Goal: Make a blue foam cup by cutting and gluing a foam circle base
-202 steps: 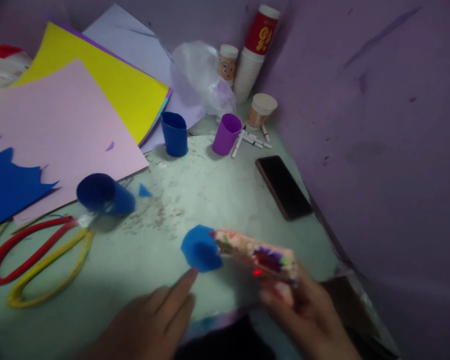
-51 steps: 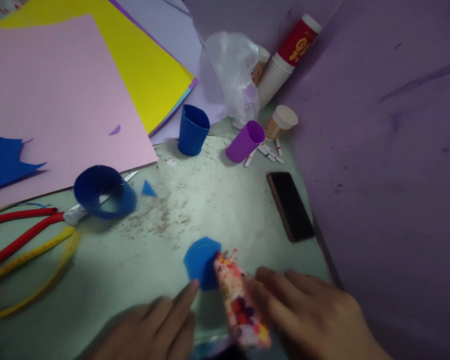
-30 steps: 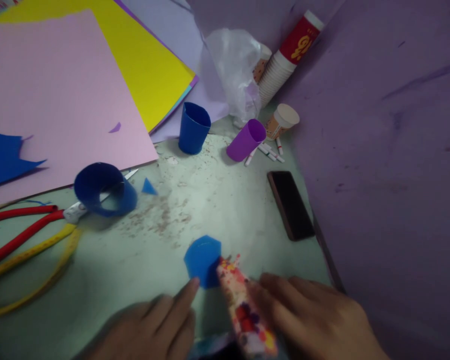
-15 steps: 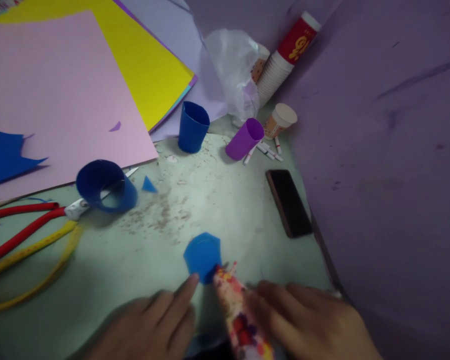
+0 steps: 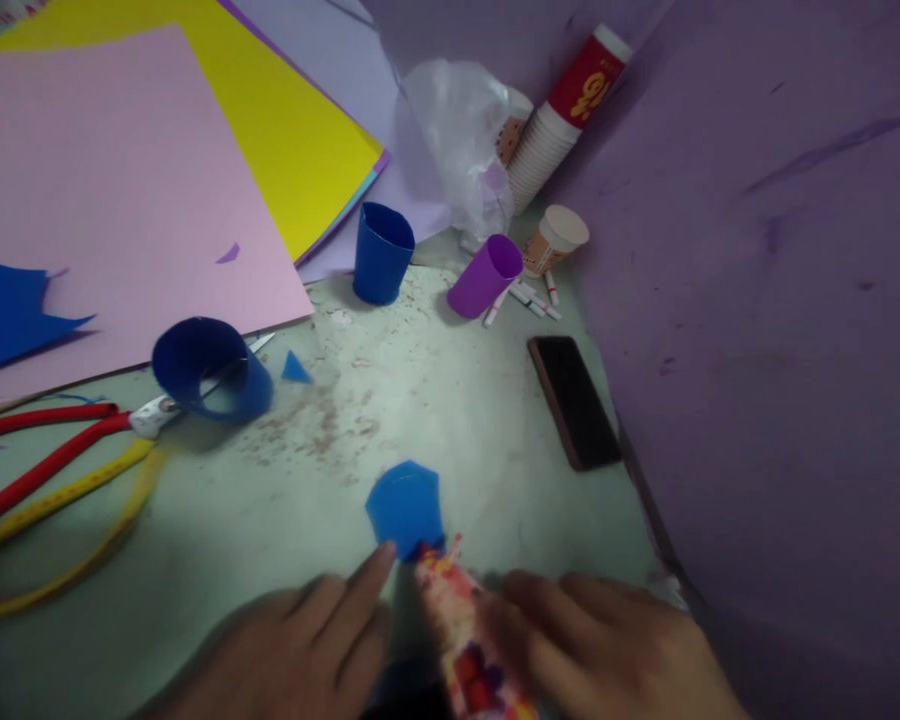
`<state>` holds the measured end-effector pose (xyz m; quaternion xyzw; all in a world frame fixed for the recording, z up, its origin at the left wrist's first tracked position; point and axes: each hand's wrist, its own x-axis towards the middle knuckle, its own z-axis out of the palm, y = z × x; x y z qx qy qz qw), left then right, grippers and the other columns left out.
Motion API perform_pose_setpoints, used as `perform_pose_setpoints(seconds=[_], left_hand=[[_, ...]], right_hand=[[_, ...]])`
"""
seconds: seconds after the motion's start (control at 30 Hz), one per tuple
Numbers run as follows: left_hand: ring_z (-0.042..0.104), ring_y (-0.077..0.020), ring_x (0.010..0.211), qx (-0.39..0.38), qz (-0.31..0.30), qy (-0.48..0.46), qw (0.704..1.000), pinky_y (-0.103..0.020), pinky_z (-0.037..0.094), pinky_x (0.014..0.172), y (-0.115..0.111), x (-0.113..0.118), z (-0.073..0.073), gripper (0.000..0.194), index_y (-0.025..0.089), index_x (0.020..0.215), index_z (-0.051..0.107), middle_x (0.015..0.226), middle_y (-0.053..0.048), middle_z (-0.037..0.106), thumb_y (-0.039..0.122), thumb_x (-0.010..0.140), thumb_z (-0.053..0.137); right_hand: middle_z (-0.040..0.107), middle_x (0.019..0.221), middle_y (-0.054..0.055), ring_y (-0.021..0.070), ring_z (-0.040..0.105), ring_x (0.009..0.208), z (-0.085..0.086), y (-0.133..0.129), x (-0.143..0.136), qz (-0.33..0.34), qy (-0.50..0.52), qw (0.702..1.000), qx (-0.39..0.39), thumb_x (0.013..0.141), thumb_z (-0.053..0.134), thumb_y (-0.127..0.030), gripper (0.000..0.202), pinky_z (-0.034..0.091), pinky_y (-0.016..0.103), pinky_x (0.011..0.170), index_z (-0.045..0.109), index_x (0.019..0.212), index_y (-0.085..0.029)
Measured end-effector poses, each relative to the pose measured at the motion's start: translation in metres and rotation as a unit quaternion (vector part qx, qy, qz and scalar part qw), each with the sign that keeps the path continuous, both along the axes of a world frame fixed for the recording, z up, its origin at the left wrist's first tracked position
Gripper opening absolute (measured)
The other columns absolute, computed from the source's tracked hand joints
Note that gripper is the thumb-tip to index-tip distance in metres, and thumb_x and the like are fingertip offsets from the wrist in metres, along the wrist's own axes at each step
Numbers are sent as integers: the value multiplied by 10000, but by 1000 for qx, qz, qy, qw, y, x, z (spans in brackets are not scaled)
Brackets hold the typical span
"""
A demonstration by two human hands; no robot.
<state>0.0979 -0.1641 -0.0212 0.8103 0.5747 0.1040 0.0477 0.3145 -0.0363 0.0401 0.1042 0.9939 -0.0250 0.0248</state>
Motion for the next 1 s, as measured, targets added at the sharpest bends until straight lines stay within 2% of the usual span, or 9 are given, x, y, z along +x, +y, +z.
perform_pose_setpoints(seconds=[0.17, 0.27, 0.4, 0.47, 0.57, 0.67, 0.8, 0.9, 1.0], left_hand=[[594, -132, 697, -24, -12, -6, 1000, -244, 407, 491, -1, -2, 2, 151, 238, 964, 663, 1232, -55, 646, 295, 849, 584], [611, -137, 724, -4, -4, -28, 1000, -243, 440, 499, -4, -7, 4, 184, 235, 992, 640, 1240, -38, 642, 234, 879, 494], [633, -175, 890, 65, 76, -74, 992, -260, 513, 677, -5, -20, 8, 325, 190, 1001, 616, 1110, -67, 684, 102, 875, 329], [633, -200, 864, 61, 121, -58, 989, -291, 520, 701, -1, -27, 13, 358, 159, 1013, 611, 1036, -95, 693, 60, 823, 324], [608, -207, 696, 1, 130, -31, 991, -305, 490, 572, 11, -35, 22, 332, 171, 881, 629, 853, -74, 690, 31, 754, 355], [595, -208, 614, -81, 139, -40, 986, -301, 422, 504, 30, -38, 30, 272, 209, 731, 593, 677, -28, 633, 59, 785, 372], [644, -221, 656, -208, 192, -35, 958, -310, 395, 553, 56, -38, 35, 262, 209, 742, 601, 691, -24, 665, 202, 888, 384], [666, -248, 706, -238, 219, -44, 945, -317, 383, 564, 68, -38, 34, 250, 216, 785, 623, 747, -36, 702, 245, 888, 397], [669, -284, 725, -254, 218, -49, 941, -342, 397, 568, 73, -39, 30, 215, 231, 770, 626, 748, -42, 706, 270, 845, 427]], right_hand=[[741, 902, 41, 146, 657, 627, 0, -2, -4, -2, 1, 1000, -4, 958, 286, -139, 340, 462, 239, 489, 604, 1057, -205], [739, 912, 50, 156, 651, 629, 0, -3, -4, -17, 3, 1000, -15, 940, 311, -116, 325, 466, 251, 492, 603, 1055, -201], [734, 916, 50, 154, 645, 639, -3, -2, -2, 0, 13, 1000, -18, 923, 343, -104, 305, 457, 256, 503, 603, 1055, -192], [729, 918, 52, 151, 636, 628, -4, -1, -2, 6, 15, 1000, -19, 918, 346, -99, 304, 445, 259, 500, 600, 1061, -185], [721, 934, 62, 154, 624, 627, -4, 0, -2, 3, 8, 999, -41, 894, 336, -73, 322, 440, 262, 496, 582, 1074, -178], [716, 920, 64, 147, 602, 598, -4, 0, -4, 5, 14, 999, -47, 849, 361, -28, 341, 436, 259, 493, 572, 1076, -172], [708, 882, 59, 134, 582, 576, -3, 1, -6, 5, 18, 999, -49, 824, 391, -15, 351, 443, 244, 501, 576, 1080, -167], [709, 878, 59, 133, 594, 590, -2, 1, -5, -15, 19, 998, -62, 835, 407, -32, 344, 466, 233, 517, 589, 1087, -181], [728, 881, 49, 143, 630, 598, 2, -2, -6, -56, 34, 991, -113, 852, 438, -93, 315, 504, 232, 525, 624, 1073, -219]])
